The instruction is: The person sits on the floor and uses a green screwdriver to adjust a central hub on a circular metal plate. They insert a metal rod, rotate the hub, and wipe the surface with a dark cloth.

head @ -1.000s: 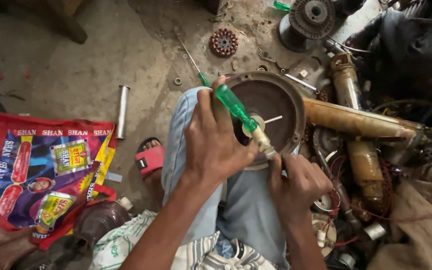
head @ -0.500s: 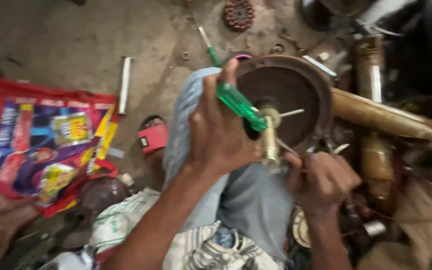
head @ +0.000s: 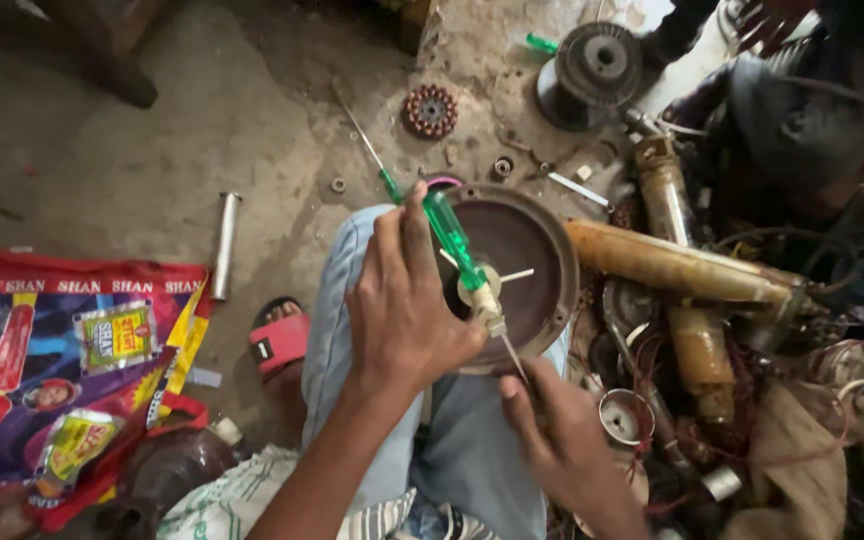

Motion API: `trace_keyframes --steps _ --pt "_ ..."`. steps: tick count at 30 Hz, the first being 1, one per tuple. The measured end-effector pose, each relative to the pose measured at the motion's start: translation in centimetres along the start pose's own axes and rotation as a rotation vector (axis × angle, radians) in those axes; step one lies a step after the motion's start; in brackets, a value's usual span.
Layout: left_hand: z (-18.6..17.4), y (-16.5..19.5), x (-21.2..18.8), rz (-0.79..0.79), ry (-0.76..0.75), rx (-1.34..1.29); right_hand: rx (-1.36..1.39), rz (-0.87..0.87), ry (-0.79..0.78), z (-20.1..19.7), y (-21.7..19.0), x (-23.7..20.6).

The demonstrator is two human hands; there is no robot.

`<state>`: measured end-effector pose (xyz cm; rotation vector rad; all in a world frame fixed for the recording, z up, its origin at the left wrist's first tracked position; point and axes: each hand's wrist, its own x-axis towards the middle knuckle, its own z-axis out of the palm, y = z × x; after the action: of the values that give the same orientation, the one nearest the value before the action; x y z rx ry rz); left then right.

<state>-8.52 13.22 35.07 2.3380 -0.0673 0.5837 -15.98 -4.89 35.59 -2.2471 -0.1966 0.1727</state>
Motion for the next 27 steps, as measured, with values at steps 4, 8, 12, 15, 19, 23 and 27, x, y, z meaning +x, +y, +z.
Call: trace_keyframes --steps 4,8,12,15,19,23,27 --pt "-0.5 0.5 0.2 -0.026 -0.007 0.001 0.253 -0.01 0.178 3.0 0.6 -1.0" --pt "-0.7 0.7 0.4 -0.05 -0.051 0.007 0.475 0.193 0.346 5.4 0.2 -1.9" --pt "-0.3 0.9 0.5 -0.071 -0.091 -0.006 0.573 0.274 0.486 7.3 -0.8 -2.4" --pt "0.3 1.0 0.4 -0.064 -0.107 -0.031 0.699 0.354 0.549 8.4 -1.3 -2.6" --pt "0.8 0.8 0.3 -0.062 -0.151 -0.033 0.723 0.478 0.58 9.7 -2.0 -2.4" --pt "0.9 0.3 0.5 -0.056 -0.208 -0.062 0.932 0.359 0.659 11.6 -3.4 -1.9" --pt "0.0 -0.7 1.3 0.097 -0.229 -0.033 0.793 0.332 0.493 10.0 -3.8 -2.1"
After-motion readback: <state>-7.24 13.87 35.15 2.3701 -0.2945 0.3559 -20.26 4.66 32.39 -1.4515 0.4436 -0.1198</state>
